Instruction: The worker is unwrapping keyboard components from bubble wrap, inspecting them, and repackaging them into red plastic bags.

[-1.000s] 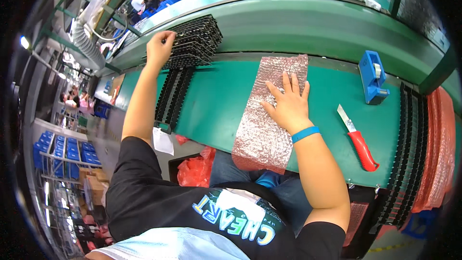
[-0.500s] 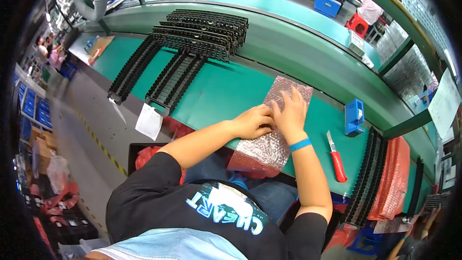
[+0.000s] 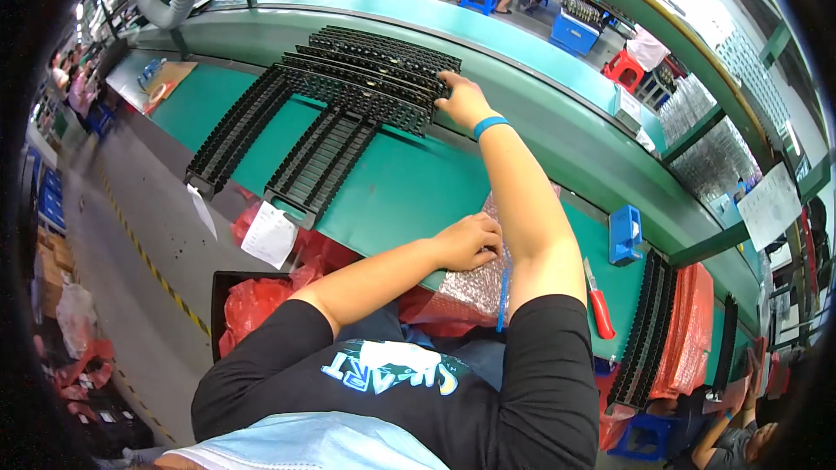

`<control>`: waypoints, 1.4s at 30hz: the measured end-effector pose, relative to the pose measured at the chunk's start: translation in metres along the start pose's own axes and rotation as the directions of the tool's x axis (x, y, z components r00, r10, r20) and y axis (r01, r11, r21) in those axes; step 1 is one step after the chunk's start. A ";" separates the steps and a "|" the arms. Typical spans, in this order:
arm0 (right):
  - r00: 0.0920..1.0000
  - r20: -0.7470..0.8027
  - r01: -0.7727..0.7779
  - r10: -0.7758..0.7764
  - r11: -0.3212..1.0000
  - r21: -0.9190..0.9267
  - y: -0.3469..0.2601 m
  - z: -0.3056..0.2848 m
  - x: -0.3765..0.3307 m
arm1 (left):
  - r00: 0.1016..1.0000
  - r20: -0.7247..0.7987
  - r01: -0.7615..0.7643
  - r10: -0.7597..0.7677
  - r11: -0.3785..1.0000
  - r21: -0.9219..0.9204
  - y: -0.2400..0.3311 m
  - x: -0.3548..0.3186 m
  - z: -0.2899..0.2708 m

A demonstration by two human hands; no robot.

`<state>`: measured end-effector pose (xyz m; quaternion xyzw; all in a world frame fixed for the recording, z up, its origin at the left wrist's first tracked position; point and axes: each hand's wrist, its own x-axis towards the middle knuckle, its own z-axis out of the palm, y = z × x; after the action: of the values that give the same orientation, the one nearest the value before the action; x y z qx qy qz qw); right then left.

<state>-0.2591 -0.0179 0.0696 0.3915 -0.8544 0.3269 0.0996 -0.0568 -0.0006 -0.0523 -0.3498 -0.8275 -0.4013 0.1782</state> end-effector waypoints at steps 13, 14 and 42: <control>0.888 0.393 -0.266 0.237 0.964 0.019 -0.019 0.001 0.036 | 1.000 -0.024 -0.009 0.010 0.999 0.033 -0.004 -0.003 0.003; 0.890 0.391 -0.260 0.233 0.965 0.018 -0.018 0.001 0.038 | 1.000 -0.027 -0.011 0.012 0.999 0.038 -0.004 -0.002 0.003; 0.823 0.004 -0.223 0.567 0.316 0.922 -0.069 -0.108 -0.265 | 1.000 0.007 0.001 -0.005 0.870 0.492 0.022 -0.014 0.020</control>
<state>-0.0395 0.1783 0.0726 0.0983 -0.5872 0.8004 -0.0702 -0.0318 0.0188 -0.0606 -0.2933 -0.9037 -0.1763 0.2574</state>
